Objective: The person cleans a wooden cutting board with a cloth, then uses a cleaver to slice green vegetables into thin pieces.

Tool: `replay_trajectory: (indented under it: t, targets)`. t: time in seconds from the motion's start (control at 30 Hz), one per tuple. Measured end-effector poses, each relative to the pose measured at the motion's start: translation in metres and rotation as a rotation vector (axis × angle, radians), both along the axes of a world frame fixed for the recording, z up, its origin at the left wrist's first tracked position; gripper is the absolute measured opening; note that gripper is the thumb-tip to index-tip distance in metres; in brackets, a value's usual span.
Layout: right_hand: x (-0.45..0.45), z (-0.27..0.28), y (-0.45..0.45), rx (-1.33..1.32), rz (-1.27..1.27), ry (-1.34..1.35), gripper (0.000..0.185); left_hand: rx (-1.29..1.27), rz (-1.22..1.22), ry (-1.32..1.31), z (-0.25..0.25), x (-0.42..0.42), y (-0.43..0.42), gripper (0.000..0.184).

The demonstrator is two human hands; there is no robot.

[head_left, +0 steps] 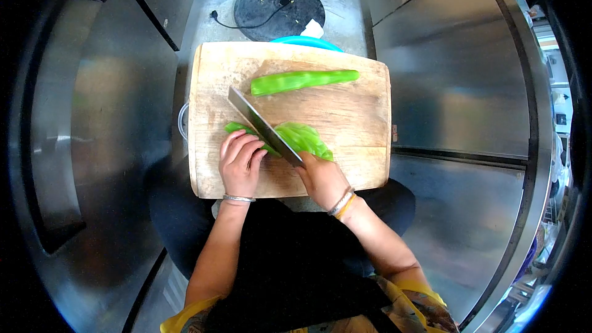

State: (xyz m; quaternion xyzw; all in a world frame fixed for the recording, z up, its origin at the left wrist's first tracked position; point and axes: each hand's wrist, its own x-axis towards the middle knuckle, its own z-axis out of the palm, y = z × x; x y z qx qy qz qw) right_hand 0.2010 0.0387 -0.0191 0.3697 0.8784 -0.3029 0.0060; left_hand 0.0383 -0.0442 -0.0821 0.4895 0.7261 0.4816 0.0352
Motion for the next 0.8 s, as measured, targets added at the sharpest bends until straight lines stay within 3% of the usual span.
replay_trajectory:
  t: [0.3,0.8]
  targets:
    - [0.016,0.039,-0.014,-0.003,0.006,-0.067,0.018,0.014,0.010,0.029,-0.003,-0.001,0.000,0.019]
    - [-0.005,0.007,-0.001,-0.028,0.069,-0.240,0.018,0.019,0.012,-0.005,-0.001,0.000,0.002,0.017]
